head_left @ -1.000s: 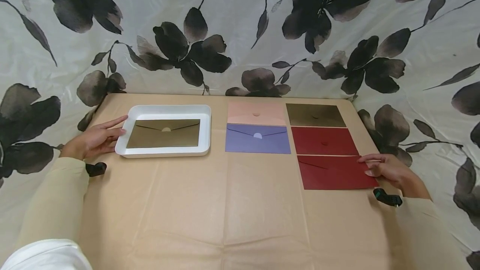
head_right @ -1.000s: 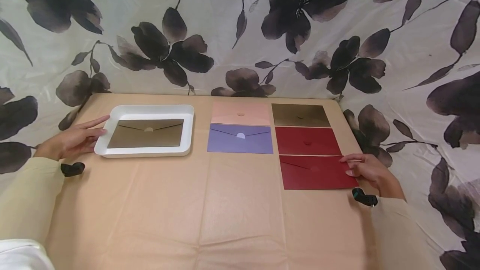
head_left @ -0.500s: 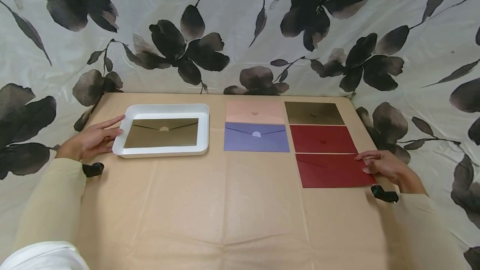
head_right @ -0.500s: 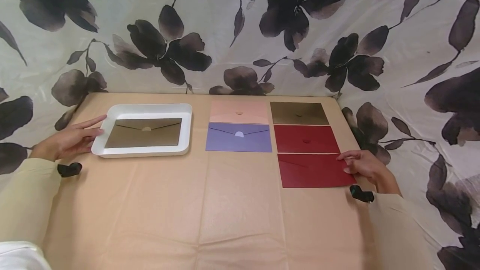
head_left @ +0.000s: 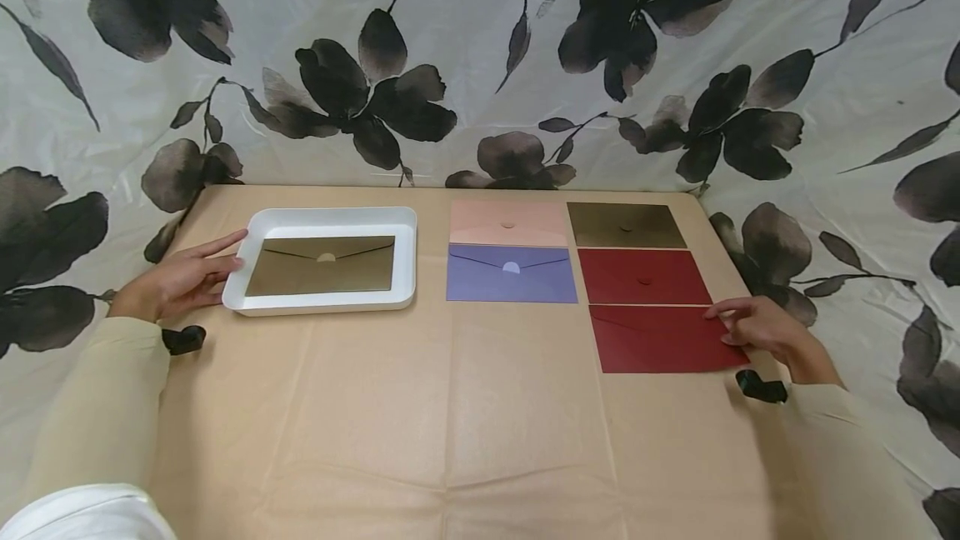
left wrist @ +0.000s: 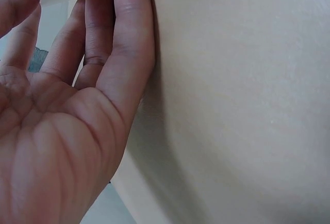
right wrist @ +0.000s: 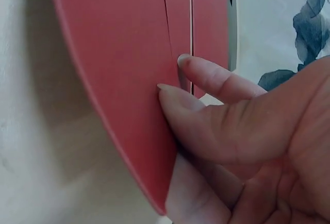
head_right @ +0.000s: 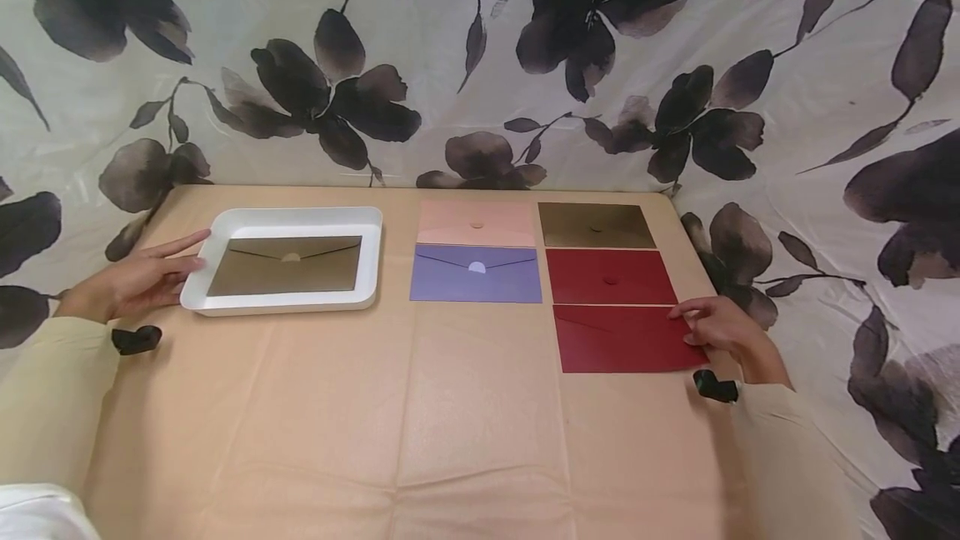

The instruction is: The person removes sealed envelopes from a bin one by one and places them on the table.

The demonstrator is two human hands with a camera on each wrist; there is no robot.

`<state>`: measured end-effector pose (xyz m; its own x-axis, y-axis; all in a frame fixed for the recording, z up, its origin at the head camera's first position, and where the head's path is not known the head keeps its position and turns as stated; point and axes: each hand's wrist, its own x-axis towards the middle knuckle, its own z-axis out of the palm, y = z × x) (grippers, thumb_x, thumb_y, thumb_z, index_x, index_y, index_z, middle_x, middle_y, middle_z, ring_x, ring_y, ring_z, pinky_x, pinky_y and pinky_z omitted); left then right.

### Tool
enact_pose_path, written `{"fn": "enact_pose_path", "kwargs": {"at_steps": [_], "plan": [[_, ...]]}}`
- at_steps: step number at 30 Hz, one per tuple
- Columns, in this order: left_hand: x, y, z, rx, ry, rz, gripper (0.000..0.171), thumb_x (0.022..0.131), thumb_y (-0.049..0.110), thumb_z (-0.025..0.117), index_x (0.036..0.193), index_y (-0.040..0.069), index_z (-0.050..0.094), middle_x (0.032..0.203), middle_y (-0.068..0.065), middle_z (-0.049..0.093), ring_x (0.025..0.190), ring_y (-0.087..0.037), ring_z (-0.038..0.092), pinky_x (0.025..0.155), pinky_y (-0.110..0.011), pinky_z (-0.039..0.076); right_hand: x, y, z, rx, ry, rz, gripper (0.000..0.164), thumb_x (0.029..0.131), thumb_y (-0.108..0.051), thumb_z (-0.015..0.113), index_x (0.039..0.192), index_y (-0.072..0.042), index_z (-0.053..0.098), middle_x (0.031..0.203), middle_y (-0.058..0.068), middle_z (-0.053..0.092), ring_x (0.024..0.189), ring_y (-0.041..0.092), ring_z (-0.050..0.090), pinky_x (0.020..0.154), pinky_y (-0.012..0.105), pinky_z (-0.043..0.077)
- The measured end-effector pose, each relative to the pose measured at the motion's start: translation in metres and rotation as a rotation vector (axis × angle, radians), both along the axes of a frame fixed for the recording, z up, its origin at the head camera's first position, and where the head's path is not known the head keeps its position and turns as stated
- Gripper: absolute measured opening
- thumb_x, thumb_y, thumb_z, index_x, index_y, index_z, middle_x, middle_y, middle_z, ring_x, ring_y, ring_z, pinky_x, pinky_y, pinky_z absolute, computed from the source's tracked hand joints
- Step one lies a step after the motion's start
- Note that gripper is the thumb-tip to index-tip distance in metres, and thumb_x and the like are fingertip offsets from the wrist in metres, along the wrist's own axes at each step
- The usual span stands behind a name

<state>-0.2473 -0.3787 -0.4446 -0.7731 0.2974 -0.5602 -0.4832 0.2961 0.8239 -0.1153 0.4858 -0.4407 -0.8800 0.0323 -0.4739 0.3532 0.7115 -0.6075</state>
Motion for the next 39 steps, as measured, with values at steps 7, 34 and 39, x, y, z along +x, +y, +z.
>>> {"fn": "enact_pose_path", "kwargs": {"at_steps": [7, 34, 39], "plan": [[-0.002, -0.002, -0.003, 0.010, -0.004, 0.009, 0.077, 0.110, 0.027, 0.053, 0.165, 0.043, 0.001, 0.108, 0.037, 0.063, 0.099, 0.009, 0.064, 0.083, -0.027, 0.061, 0.001, -0.004, 0.000, 0.051, 0.010, 0.009, 0.044, 0.088, 0.003, 0.069, 0.130, 0.013, 0.061, 0.085, 0.009, 0.060, 0.079, 0.021, 0.064, 0.065, 0.030, 0.058], [-0.001, -0.001, 0.000, -0.011, 0.012, 0.004, 0.078, 0.109, 0.033, 0.056, 0.165, 0.044, 0.002, 0.108, 0.039, 0.061, 0.102, 0.012, 0.062, 0.085, -0.025, 0.060, -0.022, -0.056, 0.026, -0.175, 0.065, 0.085, 0.049, 0.095, -0.007, 0.071, 0.139, 0.011, 0.058, 0.105, 0.006, 0.071, 0.093, 0.014, 0.072, 0.084, 0.032, 0.064], [0.001, 0.000, 0.001, 0.004, 0.008, 0.010, 0.079, 0.109, 0.031, 0.056, 0.166, 0.041, 0.002, 0.109, 0.037, 0.062, 0.102, 0.010, 0.062, 0.086, -0.026, 0.060, -0.029, -0.071, 0.028, -0.244, 0.052, 0.078, 0.048, 0.095, -0.008, 0.072, 0.138, 0.010, 0.059, 0.106, 0.007, 0.074, 0.095, 0.020, 0.075, 0.086, 0.034, 0.064]]}}
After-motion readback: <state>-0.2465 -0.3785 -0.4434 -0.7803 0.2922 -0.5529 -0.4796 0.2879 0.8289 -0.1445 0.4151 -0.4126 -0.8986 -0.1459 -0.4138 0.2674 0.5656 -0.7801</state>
